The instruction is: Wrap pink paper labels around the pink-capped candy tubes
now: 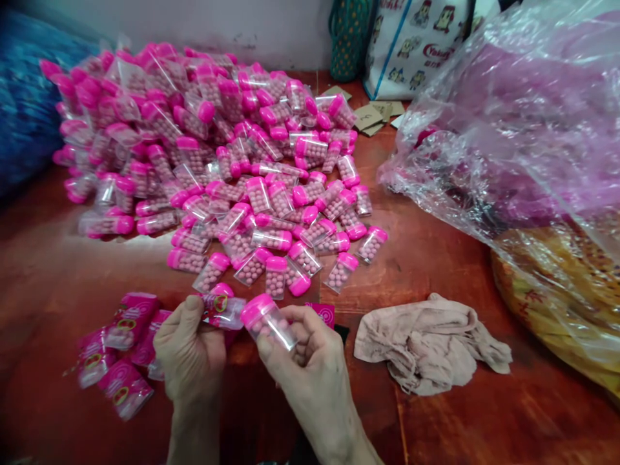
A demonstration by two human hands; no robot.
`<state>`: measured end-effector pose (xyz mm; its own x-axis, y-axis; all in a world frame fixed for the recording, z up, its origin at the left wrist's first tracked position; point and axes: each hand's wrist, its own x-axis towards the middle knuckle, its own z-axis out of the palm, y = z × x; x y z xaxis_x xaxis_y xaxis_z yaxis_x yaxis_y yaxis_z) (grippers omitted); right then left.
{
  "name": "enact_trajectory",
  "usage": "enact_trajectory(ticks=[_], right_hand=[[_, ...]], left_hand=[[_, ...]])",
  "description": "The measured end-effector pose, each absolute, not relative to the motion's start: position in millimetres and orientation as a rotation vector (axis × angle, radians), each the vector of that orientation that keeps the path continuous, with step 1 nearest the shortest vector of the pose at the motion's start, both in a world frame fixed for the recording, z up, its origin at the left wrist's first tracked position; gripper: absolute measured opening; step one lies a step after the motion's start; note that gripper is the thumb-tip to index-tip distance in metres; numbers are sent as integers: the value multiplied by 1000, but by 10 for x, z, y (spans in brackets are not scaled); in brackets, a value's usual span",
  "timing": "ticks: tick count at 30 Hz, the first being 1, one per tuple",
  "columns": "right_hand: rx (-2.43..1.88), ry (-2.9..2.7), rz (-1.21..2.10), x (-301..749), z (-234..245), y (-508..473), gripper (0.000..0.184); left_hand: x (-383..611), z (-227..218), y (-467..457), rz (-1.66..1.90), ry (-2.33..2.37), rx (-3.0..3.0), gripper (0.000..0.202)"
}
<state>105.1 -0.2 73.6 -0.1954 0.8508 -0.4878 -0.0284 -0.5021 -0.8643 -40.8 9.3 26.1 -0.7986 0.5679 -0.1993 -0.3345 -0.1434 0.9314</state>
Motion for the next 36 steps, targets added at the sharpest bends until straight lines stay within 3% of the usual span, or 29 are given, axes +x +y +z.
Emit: enact_trajectory(ticks=[12,21,27,32,36], right_hand=[[-1473,-1073,1692,1091,637,-37,27],[-1546,-1328,1255,1028,622,-50,24],[-1395,-1437,999,1023,517,-131,30],[-1322,-1485,898,1054,415,-212,33],[-1281,-1470,860,1075,399,-257,34]], left_hand=[[-278,298,131,1913,1526,206,19],[-144,369,170,1782,1358,244,29],[1,428,145,1665,1278,171,15],[60,462,66,1404,1104,57,28],[77,508,20,1345,990,3,28]])
